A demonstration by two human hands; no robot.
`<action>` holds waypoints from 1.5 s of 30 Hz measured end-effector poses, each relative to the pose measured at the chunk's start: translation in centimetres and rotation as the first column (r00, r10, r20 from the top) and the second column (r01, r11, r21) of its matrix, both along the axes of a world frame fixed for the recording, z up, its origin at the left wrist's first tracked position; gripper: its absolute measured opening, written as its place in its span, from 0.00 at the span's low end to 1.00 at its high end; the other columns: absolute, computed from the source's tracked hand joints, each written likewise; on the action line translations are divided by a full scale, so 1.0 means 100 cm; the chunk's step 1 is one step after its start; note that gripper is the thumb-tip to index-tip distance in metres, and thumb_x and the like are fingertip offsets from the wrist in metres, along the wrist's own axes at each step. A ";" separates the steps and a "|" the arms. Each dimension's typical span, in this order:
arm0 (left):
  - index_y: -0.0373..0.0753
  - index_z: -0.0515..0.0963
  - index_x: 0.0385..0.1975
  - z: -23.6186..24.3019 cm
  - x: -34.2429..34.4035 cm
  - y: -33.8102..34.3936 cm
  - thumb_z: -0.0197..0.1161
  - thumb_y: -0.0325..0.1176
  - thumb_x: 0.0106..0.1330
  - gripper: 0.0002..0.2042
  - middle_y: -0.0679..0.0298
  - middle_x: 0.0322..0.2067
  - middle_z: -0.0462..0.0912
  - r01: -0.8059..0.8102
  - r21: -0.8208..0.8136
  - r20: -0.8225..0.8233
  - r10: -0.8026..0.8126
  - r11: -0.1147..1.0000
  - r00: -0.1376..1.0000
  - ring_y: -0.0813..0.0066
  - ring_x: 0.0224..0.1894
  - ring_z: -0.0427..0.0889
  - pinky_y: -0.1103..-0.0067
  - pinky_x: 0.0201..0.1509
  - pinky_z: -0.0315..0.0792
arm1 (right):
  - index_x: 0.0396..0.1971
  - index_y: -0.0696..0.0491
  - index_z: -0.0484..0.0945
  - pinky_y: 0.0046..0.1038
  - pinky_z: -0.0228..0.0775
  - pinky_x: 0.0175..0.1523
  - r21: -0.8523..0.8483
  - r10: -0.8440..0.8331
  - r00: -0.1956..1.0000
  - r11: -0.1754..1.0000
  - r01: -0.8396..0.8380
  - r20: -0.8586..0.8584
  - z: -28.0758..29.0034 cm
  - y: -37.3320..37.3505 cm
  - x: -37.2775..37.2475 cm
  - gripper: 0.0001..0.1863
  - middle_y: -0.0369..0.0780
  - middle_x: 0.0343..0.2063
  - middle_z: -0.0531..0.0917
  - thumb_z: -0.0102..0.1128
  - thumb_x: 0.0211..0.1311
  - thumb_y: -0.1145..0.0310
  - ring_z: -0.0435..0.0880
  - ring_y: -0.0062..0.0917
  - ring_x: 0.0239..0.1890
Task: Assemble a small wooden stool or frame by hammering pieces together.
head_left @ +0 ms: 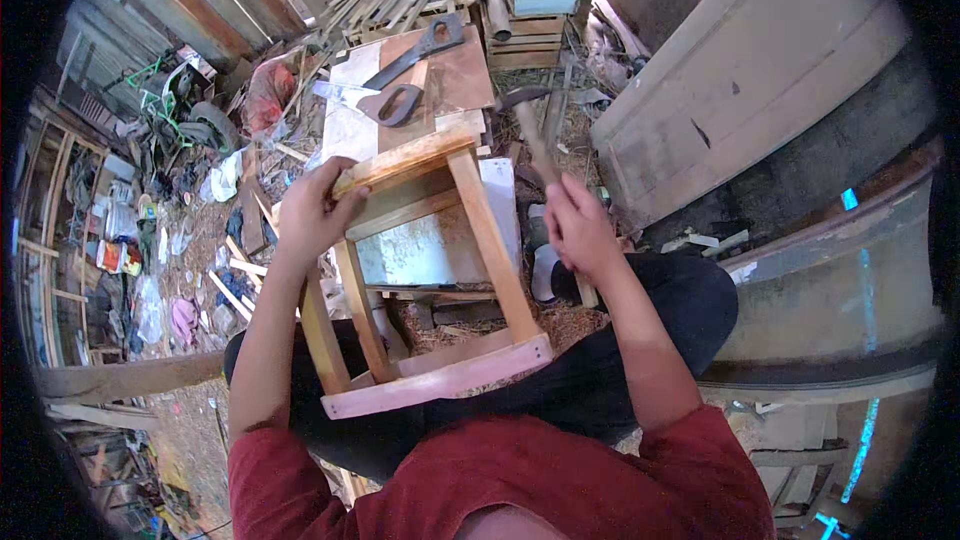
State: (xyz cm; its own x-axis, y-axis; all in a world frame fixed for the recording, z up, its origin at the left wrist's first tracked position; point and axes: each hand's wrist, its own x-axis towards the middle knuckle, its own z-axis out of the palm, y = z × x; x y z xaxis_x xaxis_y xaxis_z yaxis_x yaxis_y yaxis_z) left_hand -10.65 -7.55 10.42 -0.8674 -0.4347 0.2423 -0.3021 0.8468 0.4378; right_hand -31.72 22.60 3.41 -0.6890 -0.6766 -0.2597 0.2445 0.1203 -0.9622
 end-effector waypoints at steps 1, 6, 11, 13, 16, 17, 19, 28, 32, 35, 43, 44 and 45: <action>0.38 0.82 0.49 0.000 -0.001 0.001 0.73 0.38 0.67 0.15 0.53 0.30 0.85 0.003 -0.001 0.014 -0.003 1.000 1.000 0.54 0.30 0.86 0.65 0.37 0.76 | 0.73 0.52 0.73 0.26 0.68 0.29 -0.027 0.088 0.994 0.996 -0.086 0.071 -0.002 0.008 0.000 0.24 0.30 0.25 0.74 0.53 0.84 0.60 0.72 0.16 0.25; 0.37 0.82 0.52 -0.005 0.000 0.000 0.73 0.33 0.67 0.16 0.53 0.35 0.87 -0.024 -0.023 0.034 0.025 0.999 0.999 0.53 0.37 0.87 0.65 0.44 0.77 | 0.80 0.51 0.65 0.25 0.74 0.42 -0.043 0.101 0.993 0.994 -0.099 0.059 -0.022 0.009 0.009 0.29 0.33 0.36 0.80 0.53 0.83 0.69 0.76 0.17 0.34; 0.34 0.80 0.56 -0.013 0.003 -0.008 0.73 0.27 0.66 0.19 0.58 0.34 0.84 -0.087 0.104 0.039 0.083 0.991 0.996 0.69 0.34 0.81 0.73 0.40 0.75 | 0.79 0.57 0.64 0.32 0.57 0.80 -0.136 0.111 0.992 0.986 -0.102 0.062 -0.034 0.002 0.018 0.29 0.50 0.75 0.73 0.53 0.83 0.69 0.70 0.33 0.77; 0.34 0.80 0.56 -0.015 0.006 -0.010 0.73 0.26 0.66 0.19 0.59 0.33 0.81 -0.109 0.113 0.049 0.104 0.988 0.993 0.72 0.32 0.76 0.75 0.38 0.74 | 0.81 0.53 0.62 0.27 0.58 0.63 -0.136 0.121 0.992 0.984 -0.115 0.042 -0.036 0.000 0.023 0.30 0.42 0.59 0.72 0.52 0.84 0.69 0.69 0.26 0.60; 0.34 0.80 0.55 -0.017 0.007 -0.011 0.72 0.26 0.67 0.18 0.60 0.33 0.81 -0.063 0.028 0.035 0.062 0.998 0.997 0.72 0.31 0.75 0.74 0.37 0.72 | 0.83 0.48 0.60 0.20 0.60 0.37 -0.128 0.138 0.990 0.983 -0.135 0.007 -0.037 0.002 0.028 0.31 0.30 0.34 0.70 0.51 0.85 0.68 0.66 0.14 0.34; 0.34 0.80 0.55 -0.018 0.007 -0.011 0.72 0.26 0.67 0.18 0.60 0.32 0.80 -0.055 0.050 0.009 0.054 0.997 0.998 0.71 0.31 0.75 0.74 0.37 0.72 | 0.83 0.48 0.59 0.19 0.60 0.35 -0.140 0.147 0.989 0.980 -0.144 0.018 -0.036 0.003 0.029 0.31 0.29 0.32 0.70 0.51 0.85 0.68 0.66 0.12 0.31; 0.34 0.80 0.55 -0.019 0.005 -0.011 0.72 0.26 0.67 0.18 0.60 0.32 0.79 -0.042 0.071 -0.013 0.043 0.997 0.999 0.71 0.31 0.75 0.74 0.36 0.71 | 0.83 0.48 0.59 0.18 0.61 0.30 -0.165 0.168 0.985 0.973 -0.159 0.040 -0.035 0.003 0.029 0.31 0.26 0.28 0.70 0.51 0.86 0.68 0.66 0.10 0.26; 0.35 0.80 0.55 -0.013 0.004 -0.009 0.73 0.28 0.68 0.17 0.65 0.26 0.71 -0.071 0.035 0.030 0.070 0.997 0.997 0.78 0.25 0.65 0.76 0.31 0.66 | 0.81 0.53 0.63 0.34 0.62 0.78 -0.145 0.078 0.996 0.986 -0.083 -0.044 -0.031 0.000 0.031 0.30 0.50 0.75 0.73 0.52 0.83 0.67 0.73 0.39 0.76; 0.36 0.81 0.54 -0.008 -0.002 -0.006 0.73 0.28 0.68 0.17 0.61 0.29 0.79 -0.043 0.034 0.038 0.042 0.998 0.998 0.71 0.27 0.76 0.75 0.34 0.71 | 0.80 0.54 0.64 0.34 0.63 0.78 -0.155 0.052 0.988 0.985 -0.075 -0.146 -0.035 0.004 0.028 0.30 0.52 0.73 0.75 0.53 0.82 0.67 0.74 0.40 0.76; 0.37 0.81 0.52 -0.002 -0.002 -0.002 0.73 0.35 0.68 0.16 0.51 0.36 0.86 -0.010 -0.050 0.046 0.012 0.999 0.999 0.54 0.40 0.87 0.65 0.44 0.79 | 0.79 0.59 0.63 0.22 0.74 0.48 -0.121 -0.016 0.869 0.991 -0.050 -0.494 -0.029 0.005 0.017 0.30 0.36 0.52 0.82 0.52 0.82 0.71 0.76 0.16 0.40; 0.39 0.80 0.47 -0.005 0.004 -0.012 0.71 0.39 0.67 0.14 0.50 0.31 0.86 0.067 -0.081 0.002 -0.067 0.995 0.998 0.44 0.36 0.87 0.57 0.41 0.79 | 0.76 0.59 0.67 0.36 0.72 0.70 0.139 0.240 0.845 0.970 -0.197 -0.479 0.085 0.006 0.011 0.29 0.57 0.66 0.81 0.55 0.79 0.70 0.83 0.45 0.66; 0.39 0.80 0.47 -0.008 0.006 -0.013 0.71 0.39 0.67 0.14 0.50 0.31 0.86 0.048 -0.069 0.010 -0.048 0.996 0.999 0.44 0.36 0.87 0.57 0.41 0.79 | 0.77 0.58 0.67 0.36 0.72 0.70 0.166 0.280 0.850 0.959 -0.229 -0.447 0.098 0.000 0.017 0.29 0.56 0.66 0.80 0.55 0.79 0.70 0.83 0.45 0.67; 0.39 0.79 0.47 -0.011 0.007 -0.016 0.71 0.40 0.68 0.15 0.49 0.33 0.87 0.067 -0.080 -0.001 -0.067 0.995 0.998 0.44 0.38 0.87 0.56 0.43 0.79 | 0.77 0.56 0.67 0.35 0.71 0.71 0.156 0.304 0.796 0.953 -0.261 -0.523 0.106 -0.010 0.026 0.29 0.56 0.67 0.79 0.55 0.80 0.71 0.80 0.45 0.70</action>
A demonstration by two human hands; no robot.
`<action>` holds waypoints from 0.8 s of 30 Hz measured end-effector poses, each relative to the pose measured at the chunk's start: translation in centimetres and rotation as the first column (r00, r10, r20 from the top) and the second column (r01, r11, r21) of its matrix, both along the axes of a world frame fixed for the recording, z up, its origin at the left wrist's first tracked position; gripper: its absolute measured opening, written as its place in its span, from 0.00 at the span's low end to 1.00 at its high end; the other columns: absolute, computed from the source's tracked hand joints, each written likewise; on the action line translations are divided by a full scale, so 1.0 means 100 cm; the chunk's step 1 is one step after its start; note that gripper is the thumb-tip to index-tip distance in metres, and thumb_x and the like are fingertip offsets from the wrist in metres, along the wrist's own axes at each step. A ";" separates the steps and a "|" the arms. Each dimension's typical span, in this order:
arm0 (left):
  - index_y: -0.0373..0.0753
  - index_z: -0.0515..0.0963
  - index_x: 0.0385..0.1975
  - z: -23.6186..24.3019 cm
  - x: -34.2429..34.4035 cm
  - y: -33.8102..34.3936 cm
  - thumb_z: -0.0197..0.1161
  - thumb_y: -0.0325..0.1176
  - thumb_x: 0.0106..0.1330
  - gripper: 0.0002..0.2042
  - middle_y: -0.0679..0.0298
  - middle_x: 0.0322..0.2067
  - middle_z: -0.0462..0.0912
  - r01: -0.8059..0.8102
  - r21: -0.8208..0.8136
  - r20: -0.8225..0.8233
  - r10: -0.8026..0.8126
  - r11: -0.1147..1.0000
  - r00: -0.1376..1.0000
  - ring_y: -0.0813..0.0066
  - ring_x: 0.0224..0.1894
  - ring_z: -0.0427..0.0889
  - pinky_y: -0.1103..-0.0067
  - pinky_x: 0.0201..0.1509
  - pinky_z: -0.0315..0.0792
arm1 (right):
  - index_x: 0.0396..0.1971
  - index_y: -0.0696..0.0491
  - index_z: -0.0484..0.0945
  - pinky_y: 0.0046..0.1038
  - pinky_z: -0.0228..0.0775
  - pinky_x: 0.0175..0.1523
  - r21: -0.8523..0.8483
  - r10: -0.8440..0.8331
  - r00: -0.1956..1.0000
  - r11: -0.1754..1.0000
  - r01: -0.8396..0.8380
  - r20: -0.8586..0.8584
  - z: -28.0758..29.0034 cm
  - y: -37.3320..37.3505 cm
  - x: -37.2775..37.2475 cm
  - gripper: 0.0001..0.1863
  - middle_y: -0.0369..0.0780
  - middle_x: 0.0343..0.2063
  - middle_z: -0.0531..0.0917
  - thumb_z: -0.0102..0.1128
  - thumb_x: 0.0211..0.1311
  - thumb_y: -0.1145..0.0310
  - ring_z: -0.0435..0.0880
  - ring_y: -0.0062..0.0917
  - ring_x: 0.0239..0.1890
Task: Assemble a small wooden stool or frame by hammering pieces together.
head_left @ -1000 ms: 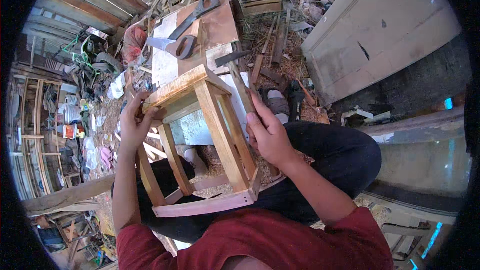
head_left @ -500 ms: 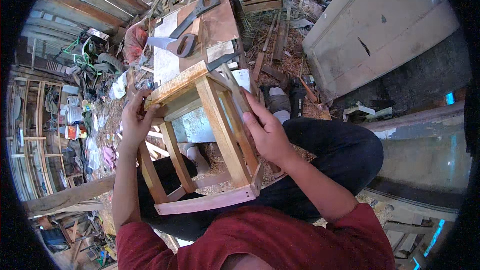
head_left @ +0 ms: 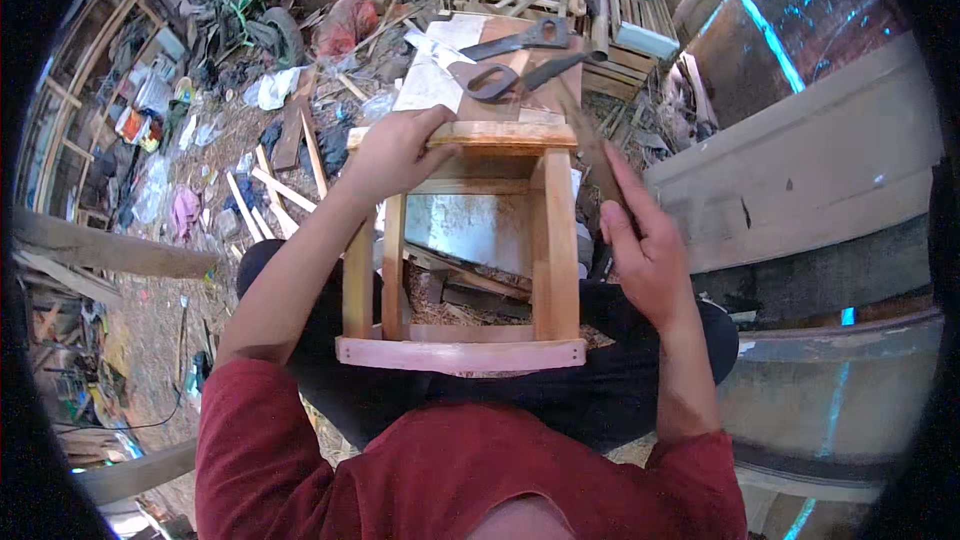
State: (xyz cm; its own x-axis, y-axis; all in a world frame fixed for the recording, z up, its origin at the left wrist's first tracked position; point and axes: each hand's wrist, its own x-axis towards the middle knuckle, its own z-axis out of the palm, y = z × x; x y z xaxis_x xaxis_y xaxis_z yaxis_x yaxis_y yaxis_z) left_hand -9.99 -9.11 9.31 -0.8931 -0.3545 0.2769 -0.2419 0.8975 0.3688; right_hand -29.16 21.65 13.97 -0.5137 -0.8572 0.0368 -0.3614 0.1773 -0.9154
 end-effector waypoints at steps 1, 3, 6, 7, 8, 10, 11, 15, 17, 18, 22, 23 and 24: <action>0.39 0.78 0.48 -0.003 0.000 -0.003 0.72 0.40 0.68 0.16 0.49 0.35 0.87 0.014 -0.011 -0.008 -0.014 1.000 1.000 0.43 0.39 0.87 0.56 0.44 0.79 | 0.77 0.54 0.67 0.34 0.70 0.72 -0.030 0.043 0.996 0.999 -0.046 -0.082 0.006 -0.009 0.008 0.29 0.56 0.69 0.78 0.54 0.80 0.72 0.78 0.45 0.72; 0.39 0.78 0.49 -0.009 0.001 -0.006 0.72 0.41 0.68 0.17 0.48 0.37 0.87 0.010 -0.013 -0.048 -0.010 1.000 0.999 0.43 0.42 0.87 0.55 0.46 0.79 | 0.79 0.49 0.67 0.36 0.72 0.70 -0.118 0.089 0.944 0.984 -0.132 -0.318 0.013 -0.027 0.024 0.30 0.57 0.67 0.79 0.53 0.79 0.73 0.79 0.49 0.70; 0.39 0.76 0.51 -0.015 0.003 -0.012 0.72 0.42 0.67 0.20 0.48 0.43 0.87 0.035 0.038 -0.068 -0.033 0.999 0.997 0.42 0.48 0.86 0.55 0.51 0.78 | 0.80 0.44 0.66 0.39 0.76 0.64 0.012 0.144 0.947 0.989 -0.147 -0.285 0.021 -0.034 0.039 0.31 0.60 0.61 0.82 0.53 0.79 0.72 0.84 0.55 0.62; 0.38 0.76 0.51 -0.016 0.004 -0.013 0.71 0.41 0.69 0.18 0.47 0.42 0.87 0.062 0.002 -0.108 -0.061 0.998 0.992 0.41 0.48 0.86 0.54 0.51 0.78 | 0.80 0.39 0.65 0.42 0.78 0.59 -0.032 0.121 0.909 0.989 -0.146 -0.398 0.020 -0.039 0.044 0.32 0.61 0.56 0.84 0.53 0.79 0.71 0.86 0.57 0.54; 0.37 0.77 0.51 -0.017 0.004 -0.014 0.69 0.40 0.70 0.17 0.47 0.41 0.86 0.077 -0.031 -0.136 -0.081 0.997 0.987 0.40 0.48 0.85 0.53 0.51 0.78 | 0.80 0.39 0.65 0.42 0.78 0.59 -0.030 0.131 0.903 0.987 -0.157 -0.409 0.022 -0.040 0.046 0.32 0.61 0.56 0.84 0.53 0.79 0.71 0.86 0.57 0.54; 0.37 0.77 0.51 -0.019 0.005 -0.014 0.70 0.40 0.69 0.17 0.46 0.40 0.86 0.057 -0.010 -0.124 -0.058 0.998 0.991 0.39 0.47 0.85 0.53 0.51 0.78 | 0.80 0.38 0.65 0.43 0.78 0.58 0.126 0.149 0.882 0.987 -0.102 -0.446 0.023 -0.042 0.051 0.32 0.61 0.54 0.85 0.53 0.79 0.70 0.87 0.57 0.52; 0.37 0.77 0.51 -0.019 0.005 -0.014 0.70 0.40 0.69 0.17 0.46 0.39 0.86 0.028 0.012 -0.086 -0.027 1.000 0.996 0.39 0.46 0.85 0.53 0.51 0.78 | 0.80 0.37 0.65 0.43 0.79 0.58 0.145 0.159 0.890 0.984 -0.106 -0.427 0.023 -0.043 0.053 0.32 0.61 0.54 0.85 0.53 0.79 0.69 0.87 0.57 0.51; 0.37 0.77 0.50 -0.018 0.006 -0.012 0.70 0.39 0.67 0.18 0.46 0.37 0.86 0.025 0.023 -0.081 -0.023 0.999 0.996 0.38 0.45 0.85 0.52 0.50 0.78 | 0.81 0.35 0.64 0.45 0.79 0.55 0.093 0.151 0.859 0.988 -0.120 -0.489 0.020 -0.047 0.062 0.33 0.61 0.47 0.86 0.54 0.79 0.69 0.87 0.56 0.47; 0.38 0.76 0.51 -0.018 0.006 -0.011 0.71 0.39 0.66 0.18 0.47 0.37 0.86 -0.016 0.021 -0.054 0.017 1.000 0.998 0.39 0.44 0.85 0.52 0.49 0.78 | 0.81 0.35 0.64 0.46 0.79 0.54 0.096 0.156 0.847 0.988 -0.124 -0.508 0.018 -0.048 0.065 0.33 0.61 0.46 0.86 0.54 0.79 0.69 0.87 0.56 0.46; 0.38 0.76 0.51 -0.018 0.006 -0.010 0.71 0.39 0.66 0.18 0.47 0.37 0.86 -0.010 0.024 -0.038 0.011 1.000 0.999 0.39 0.44 0.85 0.52 0.49 0.78 | 0.81 0.34 0.64 0.45 0.79 0.53 0.119 0.142 0.858 0.988 -0.095 -0.494 0.017 -0.049 0.066 0.33 0.60 0.47 0.87 0.54 0.79 0.69 0.88 0.56 0.45; 0.38 0.76 0.46 -0.021 0.004 -0.010 0.74 0.43 0.64 0.19 0.50 0.33 0.87 -0.035 -0.061 -0.081 0.030 0.997 0.996 0.43 0.40 0.87 0.54 0.47 0.79 | 0.80 0.33 0.64 0.45 0.80 0.51 0.199 0.158 0.849 0.978 -0.063 -0.504 0.016 -0.052 0.065 0.33 0.59 0.47 0.87 0.54 0.79 0.69 0.88 0.56 0.43; 0.38 0.76 0.46 -0.022 0.003 -0.010 0.74 0.43 0.64 0.20 0.49 0.33 0.87 -0.041 -0.098 -0.072 0.034 0.994 0.997 0.44 0.40 0.87 0.54 0.46 0.79 | 0.80 0.33 0.64 0.46 0.81 0.51 0.194 0.158 0.852 0.979 -0.068 -0.499 0.016 -0.053 0.065 0.33 0.58 0.47 0.87 0.54 0.78 0.69 0.88 0.56 0.42; 0.38 0.76 0.46 -0.023 0.003 -0.010 0.74 0.43 0.64 0.20 0.49 0.33 0.87 -0.031 -0.103 -0.078 0.023 0.994 0.997 0.44 0.40 0.87 0.54 0.46 0.79 | 0.80 0.32 0.65 0.45 0.81 0.51 0.108 0.123 0.854 0.991 -0.079 -0.505 0.016 -0.052 0.066 0.33 0.58 0.47 0.87 0.55 0.78 0.69 0.88 0.56 0.42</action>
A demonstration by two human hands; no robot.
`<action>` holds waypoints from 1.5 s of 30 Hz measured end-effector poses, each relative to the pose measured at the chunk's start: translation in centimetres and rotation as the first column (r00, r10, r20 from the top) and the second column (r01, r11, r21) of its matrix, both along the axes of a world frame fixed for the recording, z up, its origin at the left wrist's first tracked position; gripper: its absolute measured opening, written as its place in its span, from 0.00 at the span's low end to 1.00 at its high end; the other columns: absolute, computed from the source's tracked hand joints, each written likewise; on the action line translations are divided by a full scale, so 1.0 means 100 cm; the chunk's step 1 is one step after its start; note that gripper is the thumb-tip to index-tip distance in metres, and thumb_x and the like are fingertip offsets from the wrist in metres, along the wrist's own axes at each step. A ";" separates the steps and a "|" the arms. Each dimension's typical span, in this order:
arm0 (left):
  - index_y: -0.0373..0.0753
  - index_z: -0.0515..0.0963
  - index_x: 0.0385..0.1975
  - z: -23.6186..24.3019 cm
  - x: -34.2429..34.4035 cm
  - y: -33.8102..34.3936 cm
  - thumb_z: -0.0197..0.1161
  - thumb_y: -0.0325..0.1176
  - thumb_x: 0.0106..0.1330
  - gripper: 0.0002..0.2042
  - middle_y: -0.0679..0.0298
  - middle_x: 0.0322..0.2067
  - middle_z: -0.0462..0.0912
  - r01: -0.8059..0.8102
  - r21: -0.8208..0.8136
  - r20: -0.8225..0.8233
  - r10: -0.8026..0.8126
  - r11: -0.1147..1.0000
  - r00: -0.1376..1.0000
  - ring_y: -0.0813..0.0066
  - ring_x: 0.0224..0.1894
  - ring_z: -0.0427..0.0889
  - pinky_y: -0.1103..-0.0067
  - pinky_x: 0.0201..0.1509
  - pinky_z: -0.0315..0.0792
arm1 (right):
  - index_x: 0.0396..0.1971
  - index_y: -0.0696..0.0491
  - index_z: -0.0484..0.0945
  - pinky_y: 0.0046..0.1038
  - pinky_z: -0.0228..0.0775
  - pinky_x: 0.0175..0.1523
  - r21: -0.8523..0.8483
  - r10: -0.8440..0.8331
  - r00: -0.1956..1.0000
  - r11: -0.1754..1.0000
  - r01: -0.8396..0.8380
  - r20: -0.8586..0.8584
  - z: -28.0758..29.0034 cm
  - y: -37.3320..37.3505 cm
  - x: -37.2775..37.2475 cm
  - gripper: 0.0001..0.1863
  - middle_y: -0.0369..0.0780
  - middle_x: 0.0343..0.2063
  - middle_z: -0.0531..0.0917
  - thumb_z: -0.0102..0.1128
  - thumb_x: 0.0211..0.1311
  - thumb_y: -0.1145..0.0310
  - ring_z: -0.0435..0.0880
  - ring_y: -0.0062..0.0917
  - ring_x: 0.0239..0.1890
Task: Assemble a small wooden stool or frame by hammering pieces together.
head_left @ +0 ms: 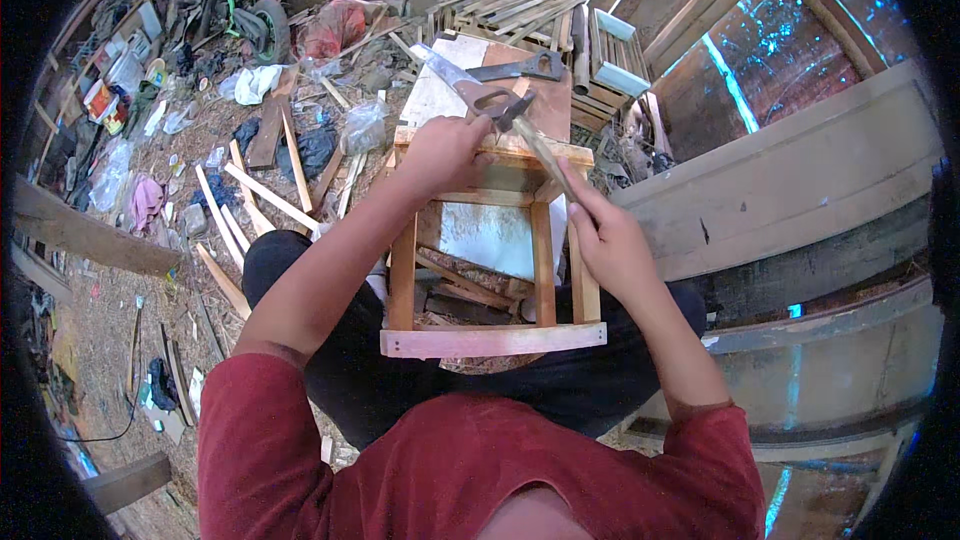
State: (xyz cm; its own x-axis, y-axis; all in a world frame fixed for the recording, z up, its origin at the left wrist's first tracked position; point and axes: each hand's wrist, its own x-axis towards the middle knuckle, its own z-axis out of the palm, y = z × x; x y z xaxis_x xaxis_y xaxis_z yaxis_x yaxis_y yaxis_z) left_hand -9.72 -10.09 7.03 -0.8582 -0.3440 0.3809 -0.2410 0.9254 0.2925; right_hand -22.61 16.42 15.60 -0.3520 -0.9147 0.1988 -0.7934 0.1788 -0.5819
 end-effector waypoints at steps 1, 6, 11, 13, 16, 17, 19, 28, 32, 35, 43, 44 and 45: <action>0.39 0.74 0.51 -0.001 -0.001 0.001 0.72 0.42 0.65 0.21 0.49 0.35 0.87 -0.005 0.010 0.035 0.005 1.000 0.999 0.43 0.42 0.87 0.54 0.49 0.78 | 0.80 0.32 0.65 0.45 0.81 0.51 -0.080 -0.005 1.000 0.997 0.005 0.002 0.000 0.001 0.001 0.33 0.57 0.47 0.87 0.55 0.78 0.69 0.88 0.56 0.42; 0.39 0.72 0.55 -0.002 -0.002 0.002 0.70 0.44 0.67 0.23 0.49 0.38 0.87 -0.005 -0.026 0.059 0.007 1.000 0.998 0.44 0.45 0.86 0.54 0.52 0.78 | 0.79 0.34 0.66 0.41 0.81 0.54 -0.094 -0.044 0.999 0.995 0.043 -0.003 0.001 0.006 0.007 0.32 0.56 0.54 0.86 0.55 0.79 0.70 0.89 0.52 0.49; 0.38 0.73 0.47 -0.002 -0.001 0.002 0.72 0.43 0.64 0.20 0.52 0.34 0.88 -0.019 -0.077 -0.018 0.018 0.997 1.000 0.47 0.41 0.88 0.55 0.47 0.79 | 0.80 0.37 0.67 0.40 0.80 0.55 -0.191 -0.013 1.000 0.981 0.016 0.017 0.003 0.001 0.005 0.32 0.57 0.52 0.87 0.54 0.79 0.71 0.91 0.47 0.51; 0.39 0.73 0.51 -0.002 -0.001 0.001 0.70 0.43 0.66 0.21 0.51 0.36 0.88 0.000 -0.047 0.021 0.001 0.999 1.000 0.46 0.42 0.87 0.55 0.48 0.78 | 0.79 0.37 0.67 0.39 0.80 0.55 -0.399 -0.125 0.992 0.911 0.105 -0.025 0.004 0.001 0.004 0.32 0.58 0.51 0.87 0.54 0.79 0.71 0.91 0.45 0.50; 0.40 0.72 0.54 -0.002 0.000 0.000 0.68 0.43 0.68 0.21 0.50 0.37 0.87 0.020 -0.023 0.037 -0.019 1.000 0.999 0.44 0.43 0.87 0.54 0.49 0.78 | 0.79 0.38 0.68 0.37 0.80 0.56 -0.216 -0.067 0.998 0.974 0.063 -0.012 0.005 0.002 0.005 0.31 0.57 0.53 0.87 0.54 0.79 0.71 0.92 0.43 0.51; 0.40 0.72 0.53 -0.002 0.000 0.000 0.68 0.43 0.68 0.21 0.50 0.36 0.87 0.017 -0.026 0.013 -0.017 1.000 1.000 0.44 0.43 0.87 0.54 0.49 0.78 | 0.79 0.38 0.68 0.37 0.80 0.57 -0.018 -0.066 0.998 0.998 0.066 -0.011 0.005 0.003 0.006 0.31 0.56 0.55 0.86 0.54 0.79 0.71 0.92 0.42 0.52; 0.40 0.72 0.53 -0.001 0.000 -0.001 0.67 0.43 0.68 0.20 0.50 0.36 0.87 0.012 -0.013 0.038 -0.011 1.000 0.999 0.44 0.43 0.87 0.53 0.49 0.78 | 0.78 0.38 0.69 0.37 0.80 0.58 -0.051 -0.067 0.996 0.996 0.070 0.054 0.005 0.003 0.007 0.31 0.56 0.57 0.86 0.54 0.79 0.71 0.91 0.43 0.53; 0.40 0.75 0.48 0.003 -0.002 0.002 0.71 0.45 0.65 0.20 0.52 0.36 0.89 -0.034 0.006 0.048 0.034 0.999 0.998 0.47 0.43 0.88 0.56 0.50 0.79 | 0.78 0.43 0.69 0.33 0.76 0.66 -0.101 -0.011 0.995 0.995 0.021 0.094 0.004 0.002 0.010 0.30 0.52 0.65 0.82 0.53 0.79 0.73 0.85 0.42 0.65; 0.40 0.75 0.49 0.002 -0.004 0.002 0.70 0.46 0.66 0.21 0.52 0.36 0.89 -0.038 0.019 0.058 0.037 0.999 0.998 0.47 0.43 0.88 0.56 0.50 0.79 | 0.78 0.41 0.69 0.35 0.76 0.67 -0.311 -0.009 0.990 0.949 0.052 0.138 0.005 0.002 0.010 0.31 0.52 0.66 0.81 0.53 0.78 0.74 0.84 0.47 0.65; 0.40 0.73 0.52 0.000 -0.004 0.000 0.67 0.49 0.68 0.23 0.50 0.36 0.88 -0.017 -0.007 0.061 0.017 1.000 0.998 0.45 0.42 0.87 0.54 0.48 0.79 | 0.78 0.39 0.70 0.34 0.77 0.64 -0.437 -0.064 0.994 0.894 0.099 0.093 0.008 0.001 0.010 0.31 0.53 0.64 0.82 0.54 0.77 0.73 0.87 0.47 0.61; 0.39 0.73 0.52 -0.002 -0.003 0.001 0.68 0.50 0.69 0.23 0.51 0.36 0.87 -0.011 -0.007 0.028 0.011 1.000 1.000 0.44 0.42 0.87 0.53 0.49 0.77 | 0.77 0.36 0.71 0.39 0.80 0.58 -0.261 -0.045 0.994 0.963 0.070 0.101 0.012 -0.001 0.009 0.30 0.54 0.59 0.85 0.54 0.78 0.72 0.89 0.52 0.52; 0.39 0.73 0.52 -0.001 -0.003 0.001 0.68 0.50 0.69 0.24 0.51 0.36 0.87 -0.009 -0.015 0.014 0.009 1.000 1.000 0.44 0.42 0.87 0.54 0.49 0.77 | 0.77 0.37 0.71 0.39 0.81 0.57 -0.407 -0.052 0.998 0.911 0.065 0.042 0.011 -0.003 0.008 0.30 0.55 0.58 0.86 0.54 0.78 0.71 0.90 0.52 0.50; 0.39 0.73 0.52 0.000 -0.003 0.002 0.68 0.50 0.69 0.24 0.51 0.36 0.87 -0.006 -0.017 0.014 0.006 1.000 1.000 0.44 0.42 0.87 0.54 0.49 0.77 | 0.76 0.37 0.72 0.39 0.81 0.56 -0.445 -0.095 0.994 0.889 0.107 0.049 0.010 -0.001 0.007 0.30 0.55 0.57 0.86 0.55 0.78 0.71 0.90 0.52 0.49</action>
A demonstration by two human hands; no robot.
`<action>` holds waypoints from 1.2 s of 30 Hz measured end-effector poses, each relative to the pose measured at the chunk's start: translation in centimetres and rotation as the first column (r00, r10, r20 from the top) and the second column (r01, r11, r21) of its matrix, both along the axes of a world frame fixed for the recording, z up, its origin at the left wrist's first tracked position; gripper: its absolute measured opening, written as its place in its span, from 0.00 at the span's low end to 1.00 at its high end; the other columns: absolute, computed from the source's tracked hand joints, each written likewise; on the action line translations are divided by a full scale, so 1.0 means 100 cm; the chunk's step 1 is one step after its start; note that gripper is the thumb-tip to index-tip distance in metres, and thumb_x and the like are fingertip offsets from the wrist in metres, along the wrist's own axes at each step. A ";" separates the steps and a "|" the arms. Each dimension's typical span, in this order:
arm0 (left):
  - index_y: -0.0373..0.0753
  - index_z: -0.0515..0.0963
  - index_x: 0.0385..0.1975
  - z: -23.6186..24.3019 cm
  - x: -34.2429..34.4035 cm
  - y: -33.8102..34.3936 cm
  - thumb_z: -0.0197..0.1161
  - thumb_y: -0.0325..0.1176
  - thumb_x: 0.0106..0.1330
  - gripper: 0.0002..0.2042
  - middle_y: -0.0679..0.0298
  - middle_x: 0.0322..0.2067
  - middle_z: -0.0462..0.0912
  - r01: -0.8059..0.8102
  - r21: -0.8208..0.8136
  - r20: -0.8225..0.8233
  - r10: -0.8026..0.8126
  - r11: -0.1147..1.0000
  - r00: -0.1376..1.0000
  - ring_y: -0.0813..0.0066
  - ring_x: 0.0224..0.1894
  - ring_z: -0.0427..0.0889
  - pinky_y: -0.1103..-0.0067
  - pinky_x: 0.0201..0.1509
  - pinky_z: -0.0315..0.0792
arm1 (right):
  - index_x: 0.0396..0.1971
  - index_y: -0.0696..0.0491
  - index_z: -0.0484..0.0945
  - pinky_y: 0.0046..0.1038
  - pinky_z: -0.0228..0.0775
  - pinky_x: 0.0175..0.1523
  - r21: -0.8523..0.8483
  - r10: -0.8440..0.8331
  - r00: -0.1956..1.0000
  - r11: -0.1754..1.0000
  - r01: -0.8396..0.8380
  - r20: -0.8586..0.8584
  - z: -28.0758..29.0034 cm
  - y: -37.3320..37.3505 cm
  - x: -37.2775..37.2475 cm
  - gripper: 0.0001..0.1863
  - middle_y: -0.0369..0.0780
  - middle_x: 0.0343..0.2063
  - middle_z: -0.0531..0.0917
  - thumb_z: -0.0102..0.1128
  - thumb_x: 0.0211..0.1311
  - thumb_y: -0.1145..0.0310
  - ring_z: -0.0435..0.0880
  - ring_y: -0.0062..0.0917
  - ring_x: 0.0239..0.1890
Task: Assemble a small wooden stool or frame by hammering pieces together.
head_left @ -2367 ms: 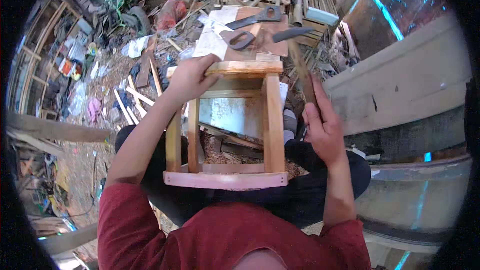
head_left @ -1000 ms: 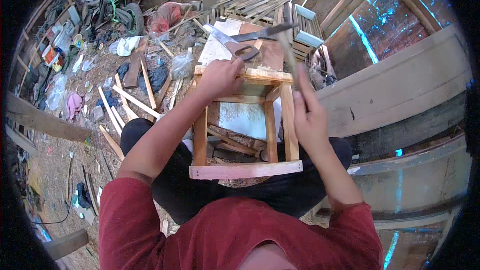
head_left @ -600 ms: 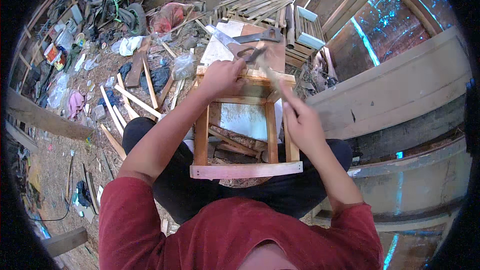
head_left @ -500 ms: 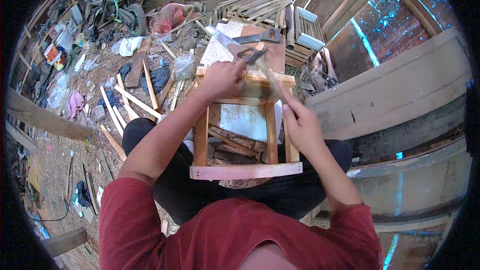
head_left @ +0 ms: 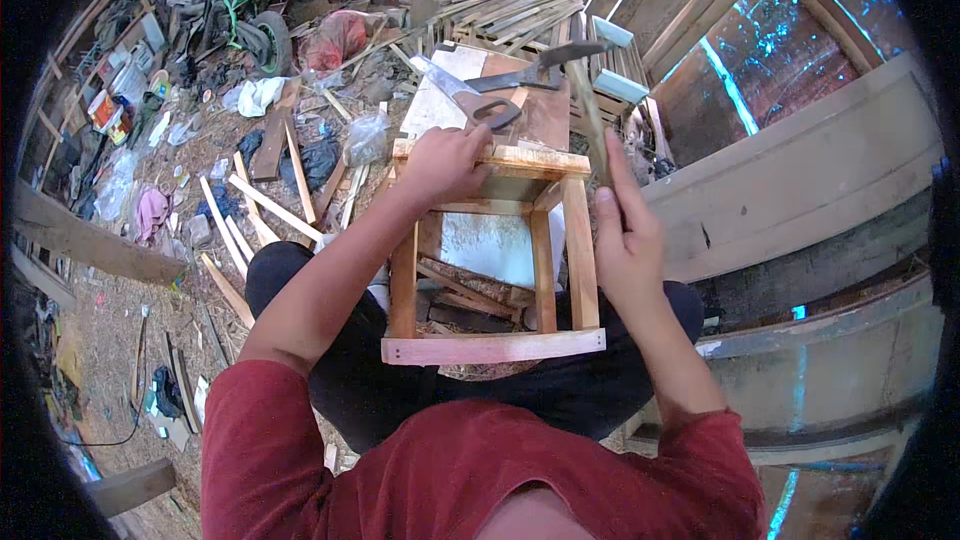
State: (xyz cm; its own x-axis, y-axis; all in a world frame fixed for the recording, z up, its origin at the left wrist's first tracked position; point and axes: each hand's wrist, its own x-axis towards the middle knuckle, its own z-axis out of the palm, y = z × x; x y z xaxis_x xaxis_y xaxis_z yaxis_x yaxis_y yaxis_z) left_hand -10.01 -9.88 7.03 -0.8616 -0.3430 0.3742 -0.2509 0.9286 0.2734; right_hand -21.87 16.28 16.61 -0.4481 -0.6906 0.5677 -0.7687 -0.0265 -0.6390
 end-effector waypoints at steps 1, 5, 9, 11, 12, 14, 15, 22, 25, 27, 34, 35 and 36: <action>0.40 0.74 0.51 0.001 0.001 0.001 0.69 0.47 0.66 0.22 0.53 0.36 0.88 -0.013 -0.005 0.007 0.013 1.000 1.000 0.47 0.42 0.88 0.55 0.48 0.77 | 0.76 0.37 0.72 0.39 0.81 0.56 -0.108 0.015 0.997 0.994 -0.023 -0.078 -0.002 -0.001 -0.001 0.29 0.56 0.57 0.86 0.55 0.78 0.70 0.90 0.52 0.48; 0.42 0.75 0.50 0.003 0.003 0.004 0.71 0.42 0.64 0.20 0.55 0.38 0.89 -0.011 0.009 -0.025 0.011 1.000 1.000 0.50 0.43 0.89 0.57 0.48 0.77 | 0.77 0.46 0.71 0.35 0.79 0.60 0.553 0.036 0.994 0.828 -0.087 0.103 -0.003 -0.001 -0.003 0.29 0.56 0.59 0.85 0.54 0.78 0.72 0.91 0.39 0.56; 0.42 0.74 0.51 0.004 0.004 0.003 0.71 0.42 0.64 0.20 0.55 0.38 0.89 -0.006 0.003 0.010 0.006 1.000 1.000 0.50 0.44 0.88 0.57 0.48 0.77 | 0.76 0.44 0.71 0.34 0.78 0.60 0.108 0.092 0.994 0.989 -0.097 0.052 0.003 -0.001 -0.005 0.28 0.56 0.59 0.85 0.53 0.79 0.72 0.90 0.44 0.57; 0.42 0.74 0.51 0.004 0.004 0.001 0.71 0.42 0.65 0.20 0.56 0.39 0.89 0.010 0.009 -0.014 -0.009 1.000 1.000 0.50 0.44 0.88 0.57 0.48 0.77 | 0.76 0.44 0.71 0.34 0.78 0.60 -0.001 0.081 0.996 0.997 -0.081 0.024 0.007 0.001 -0.003 0.28 0.56 0.59 0.85 0.53 0.79 0.71 0.90 0.43 0.57; 0.42 0.74 0.51 0.004 0.004 0.001 0.71 0.42 0.65 0.20 0.56 0.39 0.89 0.009 0.001 -0.006 -0.009 1.000 1.000 0.50 0.44 0.88 0.57 0.48 0.77 | 0.77 0.45 0.70 0.33 0.78 0.61 0.185 0.094 0.994 0.977 -0.103 0.056 0.008 0.004 -0.001 0.28 0.55 0.61 0.84 0.53 0.79 0.72 0.89 0.40 0.60; 0.42 0.74 0.50 0.004 0.006 0.000 0.71 0.42 0.65 0.20 0.56 0.39 0.88 0.031 -0.001 -0.043 -0.031 1.000 0.999 0.49 0.44 0.88 0.57 0.48 0.77 | 0.77 0.47 0.70 0.33 0.77 0.63 0.367 0.102 0.991 0.921 -0.128 0.090 0.010 0.005 0.000 0.28 0.54 0.64 0.83 0.52 0.80 0.72 0.88 0.37 0.63; 0.42 0.74 0.50 0.004 0.006 0.000 0.71 0.42 0.65 0.20 0.56 0.39 0.88 0.044 -0.011 -0.060 -0.045 0.999 0.997 0.49 0.44 0.88 0.57 0.48 0.77 | 0.77 0.47 0.70 0.33 0.76 0.63 0.423 0.104 0.989 0.896 -0.137 0.102 0.010 0.004 0.001 0.28 0.53 0.64 0.83 0.51 0.80 0.73 0.87 0.37 0.63; 0.41 0.71 0.62 0.005 0.006 -0.001 0.69 0.41 0.68 0.26 0.53 0.42 0.88 0.036 0.039 0.062 -0.038 0.999 0.997 0.46 0.48 0.86 0.55 0.52 0.76 | 0.78 0.41 0.69 0.37 0.78 0.62 0.241 0.078 0.997 0.967 -0.081 0.023 0.011 0.000 0.001 0.30 0.52 0.63 0.83 0.52 0.80 0.72 0.87 0.46 0.60; 0.42 0.72 0.56 0.005 0.007 0.002 0.70 0.42 0.67 0.22 0.55 0.39 0.87 0.031 0.024 0.005 -0.031 0.999 0.999 0.48 0.45 0.87 0.56 0.50 0.76 | 0.79 0.46 0.67 0.36 0.75 0.66 0.525 0.069 0.994 0.845 -0.105 0.086 0.019 0.004 0.002 0.30 0.52 0.68 0.80 0.50 0.80 0.75 0.85 0.42 0.66; 0.42 0.73 0.50 0.006 0.007 0.003 0.71 0.42 0.65 0.19 0.56 0.36 0.87 0.030 0.008 -0.052 -0.029 1.000 0.998 0.49 0.42 0.87 0.57 0.48 0.76 | 0.79 0.48 0.66 0.35 0.74 0.68 0.585 0.054 0.990 0.802 -0.120 0.129 0.025 0.002 0.000 0.30 0.51 0.70 0.79 0.49 0.80 0.76 0.83 0.39 0.68; 0.42 0.73 0.53 0.012 0.006 0.002 0.70 0.42 0.66 0.21 0.52 0.38 0.87 0.010 0.080 0.034 -0.013 0.997 0.999 0.46 0.45 0.87 0.54 0.51 0.77 | 0.78 0.45 0.70 0.32 0.77 0.61 0.271 0.095 0.992 0.956 -0.113 0.080 0.018 0.000 0.002 0.30 0.53 0.59 0.85 0.52 0.79 0.76 0.90 0.37 0.55; 0.41 0.74 0.53 0.012 0.006 0.002 0.70 0.43 0.66 0.21 0.52 0.38 0.87 0.000 0.090 0.043 -0.003 0.996 0.999 0.45 0.44 0.87 0.54 0.50 0.77 | 0.78 0.43 0.70 0.33 0.80 0.56 0.276 0.100 0.993 0.954 -0.116 0.070 0.015 0.002 0.002 0.30 0.55 0.54 0.88 0.54 0.78 0.76 0.92 0.36 0.47; 0.41 0.74 0.53 0.012 0.005 0.002 0.70 0.43 0.66 0.21 0.52 0.38 0.87 0.006 0.090 0.041 -0.010 0.996 0.999 0.45 0.44 0.87 0.54 0.50 0.77 | 0.78 0.42 0.70 0.33 0.80 0.52 0.356 0.085 0.993 0.928 -0.110 0.085 0.011 0.002 0.002 0.31 0.55 0.49 0.88 0.55 0.78 0.75 0.91 0.35 0.41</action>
State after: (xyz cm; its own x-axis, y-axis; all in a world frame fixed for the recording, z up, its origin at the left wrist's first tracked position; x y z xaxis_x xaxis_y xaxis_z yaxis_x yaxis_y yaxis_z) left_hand -9.47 -9.67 8.23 -0.8786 -0.3666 0.3062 -0.2562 0.9027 0.3457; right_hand -21.64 16.50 17.73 -0.3967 -0.8849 0.2443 -0.7291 0.1420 -0.6695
